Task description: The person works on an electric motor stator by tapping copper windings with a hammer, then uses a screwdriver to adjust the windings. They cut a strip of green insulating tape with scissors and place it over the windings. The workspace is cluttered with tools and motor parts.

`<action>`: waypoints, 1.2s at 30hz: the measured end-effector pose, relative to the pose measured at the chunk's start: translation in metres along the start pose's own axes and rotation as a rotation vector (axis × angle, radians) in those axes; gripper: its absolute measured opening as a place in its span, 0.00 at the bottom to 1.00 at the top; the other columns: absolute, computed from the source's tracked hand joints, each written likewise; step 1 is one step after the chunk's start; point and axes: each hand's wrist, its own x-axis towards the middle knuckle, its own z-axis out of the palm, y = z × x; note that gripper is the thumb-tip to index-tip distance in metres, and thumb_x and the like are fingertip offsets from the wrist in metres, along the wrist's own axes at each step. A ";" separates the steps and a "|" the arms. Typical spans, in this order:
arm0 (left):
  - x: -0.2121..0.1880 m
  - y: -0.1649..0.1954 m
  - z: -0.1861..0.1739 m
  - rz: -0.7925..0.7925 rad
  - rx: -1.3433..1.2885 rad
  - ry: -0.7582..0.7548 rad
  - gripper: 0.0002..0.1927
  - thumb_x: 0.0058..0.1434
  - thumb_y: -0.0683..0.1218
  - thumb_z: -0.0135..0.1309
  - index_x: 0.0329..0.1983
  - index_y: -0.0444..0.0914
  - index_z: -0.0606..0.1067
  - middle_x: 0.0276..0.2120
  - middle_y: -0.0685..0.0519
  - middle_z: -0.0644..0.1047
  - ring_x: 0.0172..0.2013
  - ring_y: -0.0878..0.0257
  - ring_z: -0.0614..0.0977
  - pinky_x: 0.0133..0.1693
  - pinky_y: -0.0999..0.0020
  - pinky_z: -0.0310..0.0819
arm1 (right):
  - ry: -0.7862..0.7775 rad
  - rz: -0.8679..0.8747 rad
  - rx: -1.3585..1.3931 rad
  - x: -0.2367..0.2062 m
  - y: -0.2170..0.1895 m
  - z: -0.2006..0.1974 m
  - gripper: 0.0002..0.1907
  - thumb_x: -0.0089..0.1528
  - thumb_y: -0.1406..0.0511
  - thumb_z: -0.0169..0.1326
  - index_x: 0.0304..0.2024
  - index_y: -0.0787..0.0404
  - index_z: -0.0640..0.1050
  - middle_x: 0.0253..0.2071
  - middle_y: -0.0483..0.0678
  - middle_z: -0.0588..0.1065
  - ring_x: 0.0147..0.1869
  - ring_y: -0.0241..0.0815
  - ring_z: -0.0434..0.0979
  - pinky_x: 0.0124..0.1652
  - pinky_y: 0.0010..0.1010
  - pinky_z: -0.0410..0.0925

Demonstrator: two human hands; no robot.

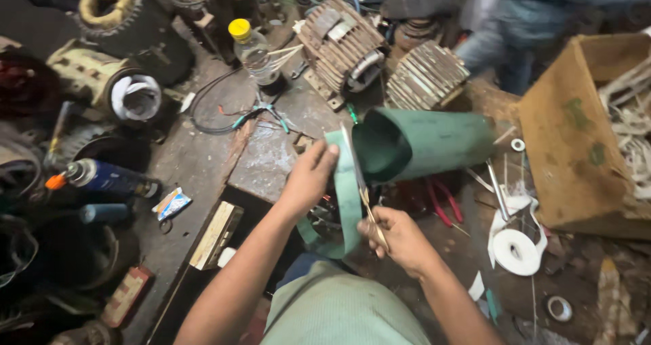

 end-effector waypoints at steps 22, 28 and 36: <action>0.020 0.013 0.000 0.675 0.405 0.270 0.09 0.65 0.48 0.57 0.38 0.37 0.78 0.37 0.47 0.78 0.45 0.46 0.76 0.50 0.52 0.71 | 0.844 0.215 -1.266 -0.041 0.103 -0.085 0.29 0.58 0.42 0.59 0.47 0.56 0.83 0.39 0.61 0.81 0.46 0.65 0.81 0.45 0.53 0.73; -0.072 0.021 -0.182 0.619 0.428 0.936 0.15 0.72 0.48 0.57 0.54 0.33 0.74 0.47 0.49 0.74 0.48 0.57 0.75 0.52 0.62 0.70 | 0.895 0.029 -1.225 -0.029 0.102 -0.081 0.27 0.56 0.50 0.61 0.50 0.61 0.82 0.37 0.62 0.80 0.43 0.62 0.82 0.50 0.52 0.74; -0.049 -0.079 -0.292 0.253 0.219 1.317 0.12 0.75 0.47 0.51 0.42 0.32 0.71 0.37 0.52 0.73 0.41 0.64 0.73 0.47 0.66 0.70 | 0.876 0.290 -1.337 0.006 0.097 -0.074 0.22 0.62 0.50 0.61 0.40 0.64 0.83 0.35 0.64 0.81 0.43 0.65 0.82 0.49 0.54 0.74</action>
